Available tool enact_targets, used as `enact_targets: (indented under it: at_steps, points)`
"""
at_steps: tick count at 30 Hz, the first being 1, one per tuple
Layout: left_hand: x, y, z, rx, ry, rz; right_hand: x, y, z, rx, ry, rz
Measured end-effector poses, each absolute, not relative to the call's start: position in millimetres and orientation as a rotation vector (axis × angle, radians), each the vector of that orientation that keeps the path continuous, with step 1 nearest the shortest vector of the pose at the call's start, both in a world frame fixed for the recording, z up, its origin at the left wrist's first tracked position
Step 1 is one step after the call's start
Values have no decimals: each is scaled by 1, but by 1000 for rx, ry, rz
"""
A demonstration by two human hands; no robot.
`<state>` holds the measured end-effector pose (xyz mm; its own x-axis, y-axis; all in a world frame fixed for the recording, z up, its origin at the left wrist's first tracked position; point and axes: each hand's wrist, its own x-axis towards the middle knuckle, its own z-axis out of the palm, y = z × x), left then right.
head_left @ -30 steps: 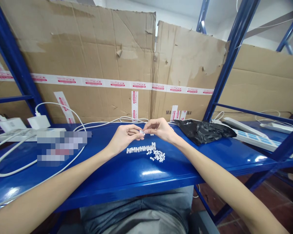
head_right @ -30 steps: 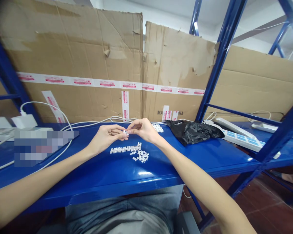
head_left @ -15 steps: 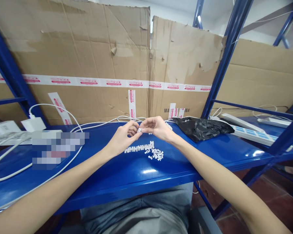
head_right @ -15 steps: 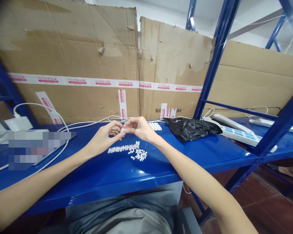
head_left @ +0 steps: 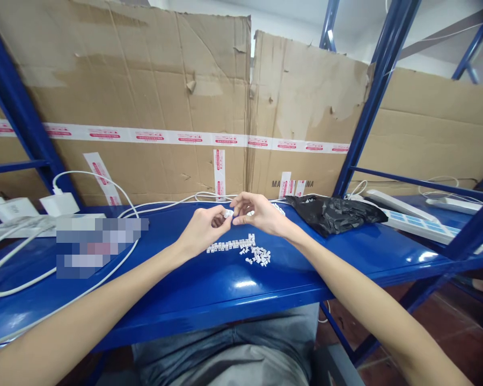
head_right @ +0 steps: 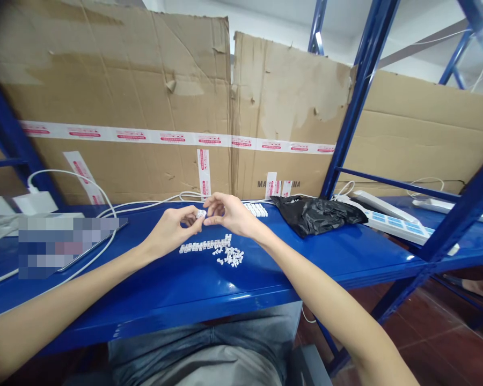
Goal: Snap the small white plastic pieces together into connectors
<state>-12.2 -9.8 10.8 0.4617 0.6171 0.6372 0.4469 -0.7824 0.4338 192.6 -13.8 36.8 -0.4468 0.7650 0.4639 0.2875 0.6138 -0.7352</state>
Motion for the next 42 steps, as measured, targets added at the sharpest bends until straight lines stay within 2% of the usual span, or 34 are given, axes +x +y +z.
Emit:
enact_targets:
  at_steps: [6,11,18,25,37,42]
  points:
    - [-18,3,10,2358,1038,1295,207,-26,42,-1017,-2670,684]
    - [-17,3,9,2372,1038,1282,202,-23,29,-1091,-2814,663]
    - [-17,1,10,2400,1051,1269,200,-26,35,-871,-2756,629]
    - [-16,3,8,2407,1085,1249,187,-36,32,-787,-2825,814]
    - [-16,1,9,2452,1099,1226,185,-41,28,-835,-2829,741]
    - [-16,0,9,2461,1126,1240,207,-39,52,-741,-2662,695]
